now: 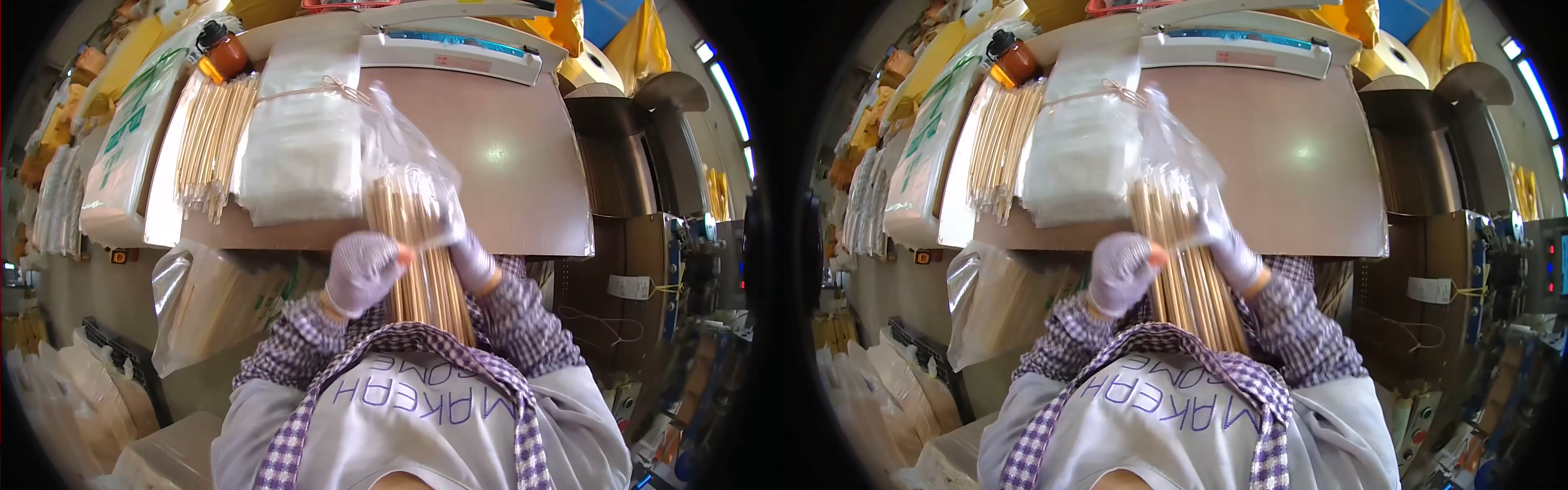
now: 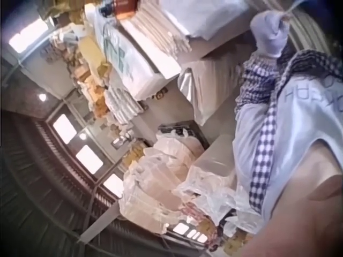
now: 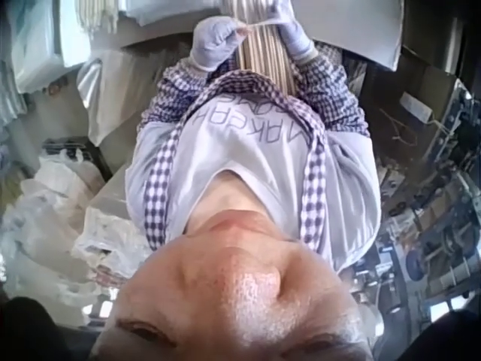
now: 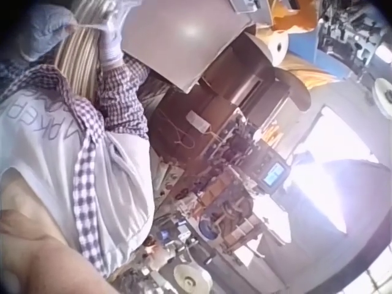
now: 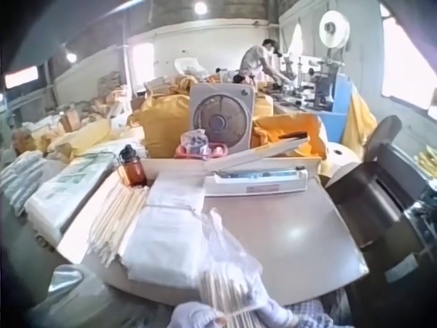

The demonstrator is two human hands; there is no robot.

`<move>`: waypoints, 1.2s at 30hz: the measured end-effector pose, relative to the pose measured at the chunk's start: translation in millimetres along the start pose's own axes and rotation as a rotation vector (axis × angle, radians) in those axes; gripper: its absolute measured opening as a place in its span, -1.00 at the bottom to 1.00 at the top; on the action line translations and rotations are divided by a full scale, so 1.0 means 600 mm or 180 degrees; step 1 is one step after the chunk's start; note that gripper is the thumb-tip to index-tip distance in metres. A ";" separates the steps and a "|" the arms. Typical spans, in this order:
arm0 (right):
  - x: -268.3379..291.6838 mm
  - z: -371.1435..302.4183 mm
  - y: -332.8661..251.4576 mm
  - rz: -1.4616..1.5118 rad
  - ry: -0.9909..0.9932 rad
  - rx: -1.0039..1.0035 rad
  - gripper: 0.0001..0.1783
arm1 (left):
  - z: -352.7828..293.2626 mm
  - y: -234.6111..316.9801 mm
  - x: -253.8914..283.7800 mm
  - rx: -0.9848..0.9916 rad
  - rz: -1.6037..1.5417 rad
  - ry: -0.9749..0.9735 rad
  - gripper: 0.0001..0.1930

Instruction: Bundling wooden sticks, placing them into plastic bags, and sealing the bags using a heat sealer.

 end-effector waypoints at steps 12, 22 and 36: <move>0.089 0.043 -0.114 -0.1508 0.0387 0.0903 -0.59 | 0.183 -0.069 -0.042 0.0803 -0.0108 -0.0263 -0.83; 0.783 -0.022 -0.109 -0.3960 0.2209 -0.2050 -0.12 | 0.193 -0.077 -0.297 0.1053 0.1392 -0.4053 -0.71; 0.918 -0.001 -0.064 -0.3159 0.1898 -0.2398 -0.42 | 0.511 -0.154 -0.649 0.1374 0.1987 -0.2102 -0.23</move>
Point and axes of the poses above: each hand's wrist, its own z-axis towards the middle knuckle, its own x-axis out of the back of the hand, y = z × x, the point moved 10 cm from there along z, towards the middle knuckle, and after that the axes turned 12 degrees about x, right-handed, at the moved point
